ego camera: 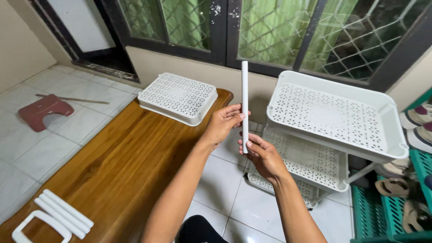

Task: The person assembles a white plastic storage shelf by inserting vertical support poles into the corner holes of perforated trays and stacking the trays. The person repeatedly picks up poles, aligns them with the tray holes, and presses them into place, then stacks additional trays on top.

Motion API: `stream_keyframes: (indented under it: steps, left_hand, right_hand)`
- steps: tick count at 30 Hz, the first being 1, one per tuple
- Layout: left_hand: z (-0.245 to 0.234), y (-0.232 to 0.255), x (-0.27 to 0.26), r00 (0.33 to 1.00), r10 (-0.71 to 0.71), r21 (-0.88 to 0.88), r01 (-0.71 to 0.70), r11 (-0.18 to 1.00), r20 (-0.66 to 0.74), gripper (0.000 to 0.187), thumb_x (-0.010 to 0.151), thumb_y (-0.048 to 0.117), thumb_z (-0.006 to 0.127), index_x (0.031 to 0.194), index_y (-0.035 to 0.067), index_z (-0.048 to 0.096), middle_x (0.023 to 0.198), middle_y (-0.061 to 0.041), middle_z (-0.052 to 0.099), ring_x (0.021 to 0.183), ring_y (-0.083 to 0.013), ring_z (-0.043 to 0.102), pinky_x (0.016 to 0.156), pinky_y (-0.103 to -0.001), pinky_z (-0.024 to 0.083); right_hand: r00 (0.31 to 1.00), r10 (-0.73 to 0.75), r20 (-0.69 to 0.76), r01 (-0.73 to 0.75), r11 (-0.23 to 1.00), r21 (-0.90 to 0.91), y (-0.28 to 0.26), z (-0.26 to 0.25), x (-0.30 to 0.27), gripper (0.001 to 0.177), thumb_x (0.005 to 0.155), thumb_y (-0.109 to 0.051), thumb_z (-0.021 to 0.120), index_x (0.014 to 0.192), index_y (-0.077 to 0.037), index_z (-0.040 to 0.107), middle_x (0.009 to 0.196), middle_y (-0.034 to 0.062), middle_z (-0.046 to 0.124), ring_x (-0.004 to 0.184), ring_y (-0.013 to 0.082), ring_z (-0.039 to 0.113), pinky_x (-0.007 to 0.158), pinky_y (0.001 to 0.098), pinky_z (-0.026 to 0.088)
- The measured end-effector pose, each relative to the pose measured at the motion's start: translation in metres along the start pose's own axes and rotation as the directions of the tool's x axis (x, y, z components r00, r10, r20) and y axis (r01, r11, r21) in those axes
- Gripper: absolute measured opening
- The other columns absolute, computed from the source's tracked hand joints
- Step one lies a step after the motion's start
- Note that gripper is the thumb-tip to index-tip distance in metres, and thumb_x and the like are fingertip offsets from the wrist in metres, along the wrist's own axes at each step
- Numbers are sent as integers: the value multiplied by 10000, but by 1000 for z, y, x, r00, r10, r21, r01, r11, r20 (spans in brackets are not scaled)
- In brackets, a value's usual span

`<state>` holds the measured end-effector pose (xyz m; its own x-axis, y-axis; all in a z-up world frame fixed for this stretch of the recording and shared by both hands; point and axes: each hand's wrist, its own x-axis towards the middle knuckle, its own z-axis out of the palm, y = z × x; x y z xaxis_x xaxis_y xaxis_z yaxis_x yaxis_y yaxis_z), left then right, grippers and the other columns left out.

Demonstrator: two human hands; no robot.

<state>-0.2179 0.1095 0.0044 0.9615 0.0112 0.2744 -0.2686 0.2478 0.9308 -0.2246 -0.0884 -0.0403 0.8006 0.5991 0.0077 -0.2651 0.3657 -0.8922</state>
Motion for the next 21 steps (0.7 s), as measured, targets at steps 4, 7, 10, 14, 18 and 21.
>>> stream_keyframes:
  steps: [4, 7, 10, 14, 18, 21]
  left_hand:
    - [-30, 6, -27, 995, 6, 65, 1, 998, -97, 387, 970, 90, 667, 1340, -22, 637, 1153, -86, 749, 997, -113, 698, 889, -291, 576]
    - [-52, 9, -47, 982, 43, 97, -26, 995, -182, 375, 970, 77, 682, 1326, -38, 651, 1107, -87, 750, 977, -114, 688, 871, -290, 564]
    - [-74, 14, -67, 969, 76, 98, -54, 994, -236, 352, 967, 71, 692, 1295, -52, 662, 1057, -80, 743, 957, -121, 697, 859, -298, 586]
    - [-97, 19, -91, 931, 123, 153, -73, 986, -344, 358, 944, 59, 709, 1281, -53, 669, 1029, -71, 742, 927, -119, 697, 838, -293, 599]
    - [-119, 22, -113, 877, 139, 225, -36, 974, -460, 391, 915, 63, 727, 1283, -50, 656, 1032, -70, 753, 923, -118, 704, 825, -284, 599]
    - [-136, 23, -129, 836, 191, 268, -55, 962, -514, 422, 906, 65, 750, 1294, -61, 642, 1023, -93, 742, 913, -129, 700, 817, -293, 603]
  right_hand:
    - [993, 50, 107, -58, 996, 69, 25, 20, 13, 407, 966, -107, 630, 1351, 25, 613, 1130, 111, 705, 963, 186, 656, 937, 369, 529]
    - [986, 88, 144, -98, 993, 66, 41, 38, 23, 389, 968, -106, 629, 1334, 27, 617, 1129, 121, 716, 974, 188, 661, 940, 369, 531]
    - [979, 116, 170, -124, 992, 34, 54, 58, 30, 373, 967, -116, 619, 1312, 26, 620, 1122, 117, 719, 991, 189, 672, 943, 379, 549]
    - [971, 135, 199, -134, 991, -19, 69, 85, 37, 369, 976, -125, 607, 1310, 31, 620, 1107, 115, 714, 1009, 195, 685, 945, 387, 568]
    - [960, 124, 251, -109, 991, -73, 86, 109, 43, 383, 982, -114, 621, 1330, 45, 615, 1066, 116, 713, 966, 213, 684, 917, 393, 573]
    - [948, 147, 282, -119, 986, -115, 98, 125, 47, 400, 963, -120, 639, 1329, 41, 614, 1059, 81, 705, 986, 192, 689, 940, 369, 570]
